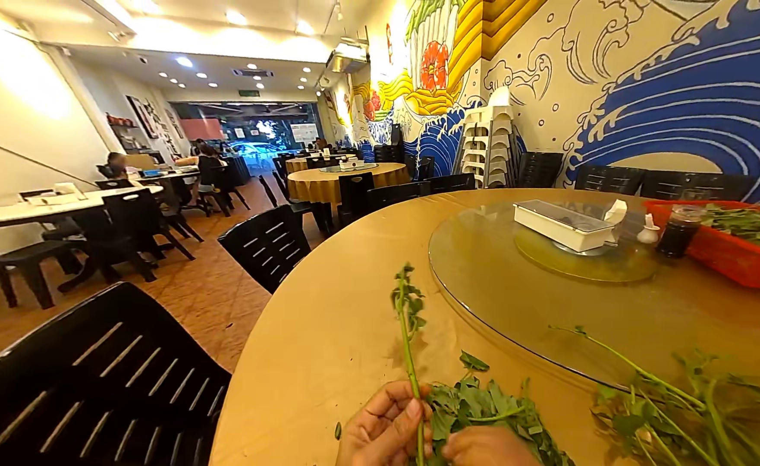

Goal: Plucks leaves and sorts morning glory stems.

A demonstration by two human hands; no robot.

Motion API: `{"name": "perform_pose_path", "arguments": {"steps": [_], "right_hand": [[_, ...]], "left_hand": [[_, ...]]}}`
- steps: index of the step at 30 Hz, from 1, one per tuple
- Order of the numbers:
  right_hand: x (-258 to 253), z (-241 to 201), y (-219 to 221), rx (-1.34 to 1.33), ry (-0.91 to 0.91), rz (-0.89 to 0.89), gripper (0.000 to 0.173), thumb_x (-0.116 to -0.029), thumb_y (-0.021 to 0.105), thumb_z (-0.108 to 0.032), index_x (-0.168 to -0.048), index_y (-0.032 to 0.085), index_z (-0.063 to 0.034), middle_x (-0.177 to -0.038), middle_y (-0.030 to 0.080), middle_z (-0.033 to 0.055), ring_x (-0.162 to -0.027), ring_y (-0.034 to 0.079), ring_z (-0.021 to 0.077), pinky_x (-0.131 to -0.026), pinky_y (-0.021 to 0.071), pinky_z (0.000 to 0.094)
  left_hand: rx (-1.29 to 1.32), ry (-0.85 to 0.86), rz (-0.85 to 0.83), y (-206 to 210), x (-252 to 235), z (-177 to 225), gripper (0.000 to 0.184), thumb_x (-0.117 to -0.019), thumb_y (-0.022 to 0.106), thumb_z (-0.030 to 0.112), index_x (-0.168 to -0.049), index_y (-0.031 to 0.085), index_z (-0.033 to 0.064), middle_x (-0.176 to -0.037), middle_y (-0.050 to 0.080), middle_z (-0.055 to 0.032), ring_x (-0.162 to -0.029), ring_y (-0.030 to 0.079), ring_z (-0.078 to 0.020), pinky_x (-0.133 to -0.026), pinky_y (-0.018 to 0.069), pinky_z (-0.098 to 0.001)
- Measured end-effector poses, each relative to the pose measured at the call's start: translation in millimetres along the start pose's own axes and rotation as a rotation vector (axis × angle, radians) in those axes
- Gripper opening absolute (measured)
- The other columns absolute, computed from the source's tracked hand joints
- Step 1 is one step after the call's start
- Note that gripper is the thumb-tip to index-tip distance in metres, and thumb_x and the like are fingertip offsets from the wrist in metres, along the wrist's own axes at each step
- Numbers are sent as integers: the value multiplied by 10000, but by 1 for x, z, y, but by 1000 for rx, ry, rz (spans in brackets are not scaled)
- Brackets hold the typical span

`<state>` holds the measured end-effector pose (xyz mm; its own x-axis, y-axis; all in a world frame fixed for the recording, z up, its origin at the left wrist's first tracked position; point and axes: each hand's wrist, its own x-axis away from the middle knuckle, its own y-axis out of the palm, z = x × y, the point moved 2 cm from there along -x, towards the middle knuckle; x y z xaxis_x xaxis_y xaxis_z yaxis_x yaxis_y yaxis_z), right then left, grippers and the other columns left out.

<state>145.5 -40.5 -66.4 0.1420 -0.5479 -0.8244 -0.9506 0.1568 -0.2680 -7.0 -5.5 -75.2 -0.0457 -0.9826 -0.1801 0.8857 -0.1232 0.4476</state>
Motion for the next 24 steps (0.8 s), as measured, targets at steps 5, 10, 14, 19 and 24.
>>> {"name": "perform_pose_path", "arguments": {"steps": [5,10,14,19,24], "right_hand": [[-30,-5,-57,352,387,-406,165,-955,649,-85,-995,746,42,-911,743,188,-868,729,333,-790,581,492],[-34,10,-74,354,559,-582,388,-975,685,-242,-1237,696,44,-1183,687,247,-1043,689,402,-899,550,570],[-39,13,-62,282,244,-56,500,-972,706,-295,-1338,616,33,-1412,587,221,-1067,693,195,-815,599,297],[-34,18,-54,277,140,-87,400,-977,700,-278,-1234,685,28,-1258,684,209,-1000,702,189,-804,584,279],[-30,12,-46,192,169,-74,342,-972,706,-206,-1169,680,73,-1018,715,182,-837,696,163,-745,585,257]], "left_hand": [[-73,33,-2,1,-1,1,224,-997,475,-48,-1091,666,21,-881,722,7,-756,693,-72,-723,594,-237],[-86,48,-164,5,3,2,239,-994,501,-40,-1083,691,74,-914,735,37,-780,694,-48,-737,592,-232],[-112,30,-363,10,6,-4,202,-1003,561,27,-1098,709,126,-991,736,72,-837,685,-23,-759,583,-222],[-125,30,-463,14,7,-9,185,-1002,584,40,-1107,703,136,-1026,731,92,-872,678,-8,-783,575,-219],[-158,89,-420,16,8,-12,175,-981,605,15,-1066,703,132,-1004,728,98,-873,676,-1,-786,574,-217]]}}
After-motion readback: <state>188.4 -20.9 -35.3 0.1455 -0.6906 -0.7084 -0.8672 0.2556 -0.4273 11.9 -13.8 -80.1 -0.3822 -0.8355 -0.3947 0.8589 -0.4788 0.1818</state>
